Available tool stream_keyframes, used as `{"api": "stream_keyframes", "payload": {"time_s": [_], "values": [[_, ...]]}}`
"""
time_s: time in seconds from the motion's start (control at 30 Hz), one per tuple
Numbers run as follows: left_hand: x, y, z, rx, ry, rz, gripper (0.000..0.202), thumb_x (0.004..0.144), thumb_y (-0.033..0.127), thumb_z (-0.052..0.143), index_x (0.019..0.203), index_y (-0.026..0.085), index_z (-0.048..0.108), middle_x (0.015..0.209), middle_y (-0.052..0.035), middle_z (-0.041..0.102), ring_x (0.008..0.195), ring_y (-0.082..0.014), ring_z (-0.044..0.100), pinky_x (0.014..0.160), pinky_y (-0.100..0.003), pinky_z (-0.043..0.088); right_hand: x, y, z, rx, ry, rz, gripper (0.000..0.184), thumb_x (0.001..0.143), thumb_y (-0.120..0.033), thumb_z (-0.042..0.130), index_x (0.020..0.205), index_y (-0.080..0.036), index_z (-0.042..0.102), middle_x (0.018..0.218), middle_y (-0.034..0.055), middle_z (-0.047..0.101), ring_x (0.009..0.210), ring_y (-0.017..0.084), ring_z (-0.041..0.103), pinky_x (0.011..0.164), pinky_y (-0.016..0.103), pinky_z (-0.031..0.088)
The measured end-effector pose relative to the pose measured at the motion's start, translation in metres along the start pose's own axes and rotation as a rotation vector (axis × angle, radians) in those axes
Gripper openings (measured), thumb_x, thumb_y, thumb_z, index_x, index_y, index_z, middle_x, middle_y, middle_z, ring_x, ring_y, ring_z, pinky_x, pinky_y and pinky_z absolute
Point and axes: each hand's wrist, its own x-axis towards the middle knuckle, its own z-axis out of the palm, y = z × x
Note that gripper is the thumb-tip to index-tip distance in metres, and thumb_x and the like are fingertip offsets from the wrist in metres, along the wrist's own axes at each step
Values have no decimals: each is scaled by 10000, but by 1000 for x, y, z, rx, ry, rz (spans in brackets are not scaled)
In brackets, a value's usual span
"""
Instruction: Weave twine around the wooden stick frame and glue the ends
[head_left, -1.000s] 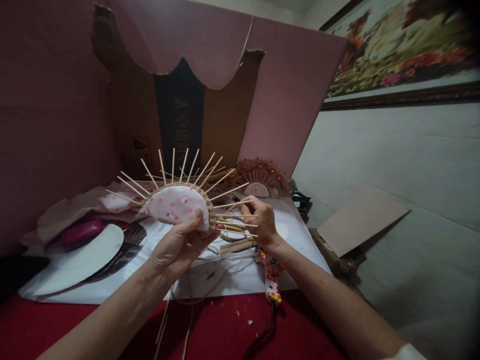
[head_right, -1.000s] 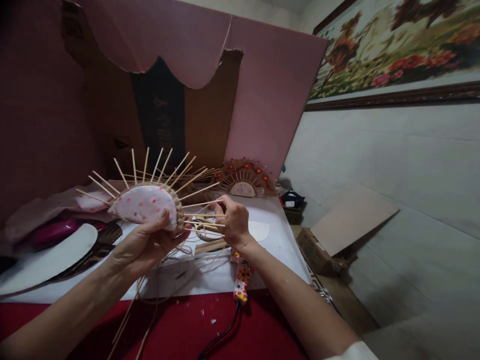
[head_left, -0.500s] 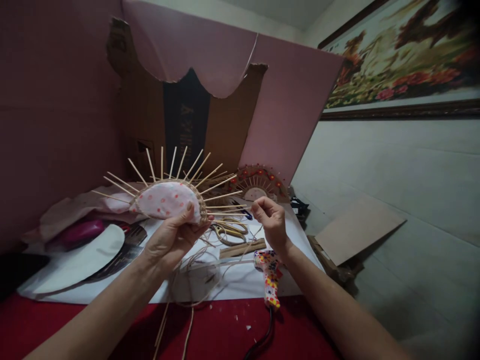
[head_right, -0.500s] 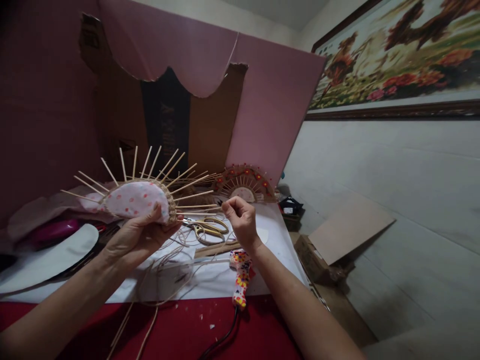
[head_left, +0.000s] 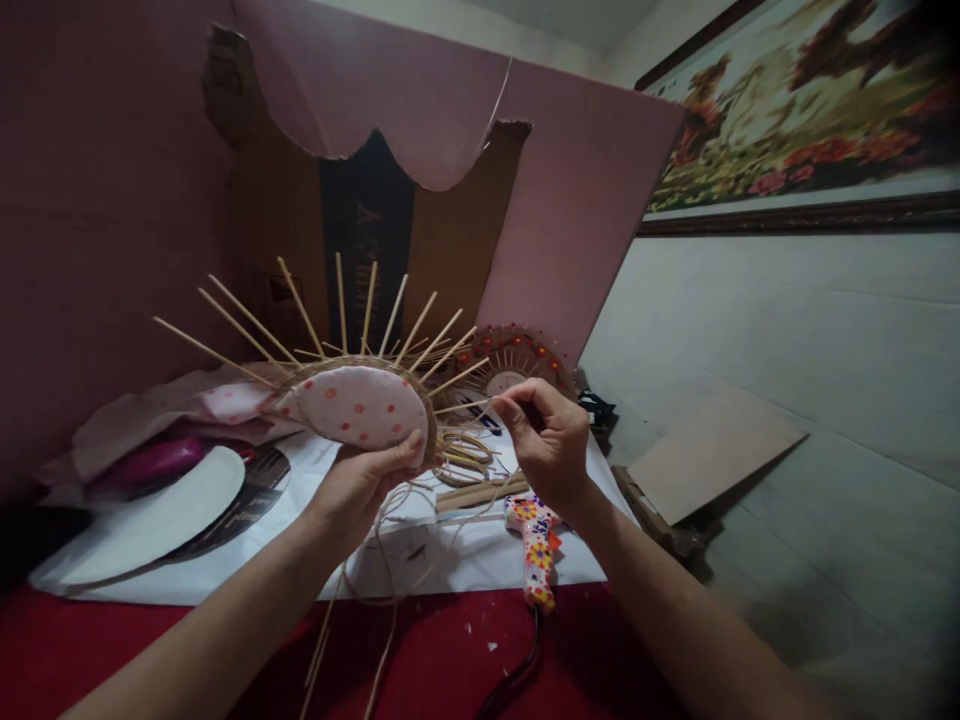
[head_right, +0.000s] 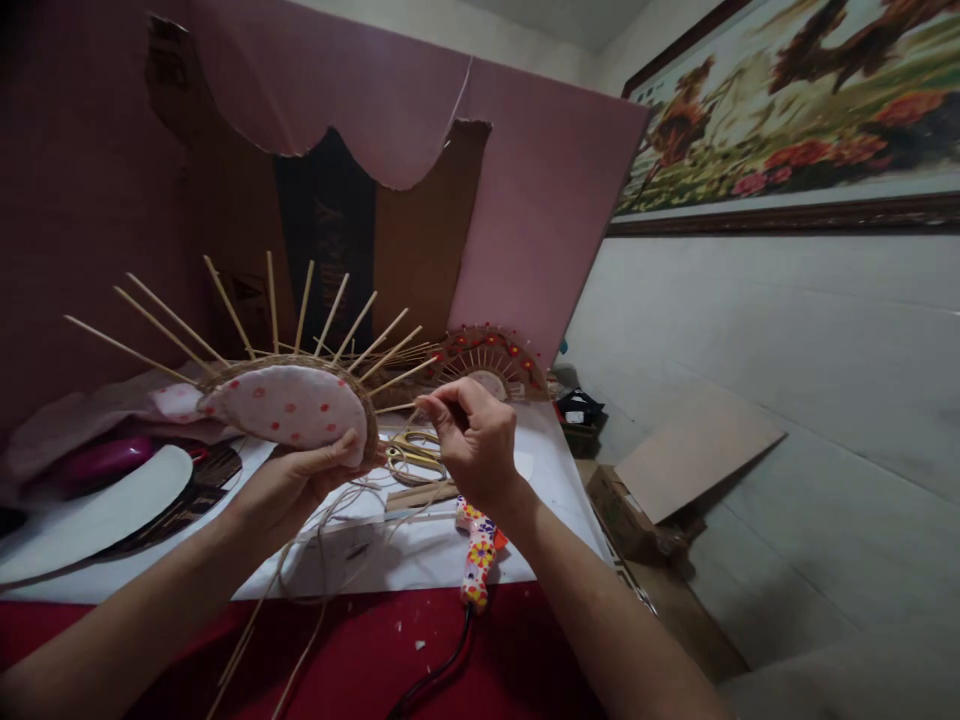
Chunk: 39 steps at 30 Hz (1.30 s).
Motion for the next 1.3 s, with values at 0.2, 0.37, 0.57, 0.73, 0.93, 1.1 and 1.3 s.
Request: {"api": "stream_keyframes", "payload": {"time_s": [0.2, 0.37, 0.57, 0.73, 0.93, 1.1, 1.3], "values": [[-5, -5, 4, 119, -42, 48, 240, 623, 191, 799, 829, 109, 708, 788, -80, 706, 777, -204, 643, 735, -313, 531, 0, -11, 1, -144, -23, -210, 132, 877, -217, 615, 760, -168, 582, 650, -20, 557, 543, 76, 465, 532, 223, 359], [-2, 9, 0, 7, 5, -75, 106, 790, 178, 633, 746, 98, 687, 735, -98, 717, 695, -199, 681, 709, -321, 556, -2, -4, -3, -192, 38, -220, 124, 871, -209, 617, 756, -174, 585, 650, -17, 570, 536, 81, 472, 525, 227, 357], [0, 22, -1, -215, 114, -142, 227, 852, 117, 537, 645, 126, 628, 601, -74, 693, 591, -202, 688, 663, -352, 585, -6, 22, -1, -176, 34, -30, 178, 862, -275, 614, 711, -187, 581, 637, -9, 578, 547, 110, 489, 537, 244, 368], [-4, 23, 0, -290, 56, -157, 141, 822, 109, 595, 685, 133, 620, 640, -70, 705, 609, -214, 695, 672, -391, 590, -19, 43, 12, -156, -33, 115, 208, 886, -335, 566, 732, -197, 592, 647, 4, 600, 571, 133, 523, 563, 253, 384], [-13, 14, 2, -233, -124, -294, 81, 768, 182, 684, 775, 103, 667, 726, -117, 723, 615, -225, 683, 620, -377, 585, -25, 34, 22, -201, -299, 140, 163, 893, -268, 546, 789, -188, 642, 764, 39, 690, 683, 156, 611, 640, 253, 400], [-21, 4, 5, -221, -206, -383, 165, 752, 211, 700, 857, 85, 688, 733, -118, 713, 593, -214, 662, 603, -357, 574, -25, 21, 26, -262, -478, 173, 132, 861, -281, 577, 786, -195, 644, 779, 22, 703, 646, 147, 604, 591, 245, 373], [-26, 0, 8, -216, -261, -395, 220, 752, 188, 691, 948, 87, 685, 795, -132, 710, 672, -218, 665, 624, -347, 568, -26, 11, 29, -225, -565, 140, 65, 808, -244, 599, 834, -197, 635, 835, 40, 707, 708, 182, 625, 610, 257, 391]]}}
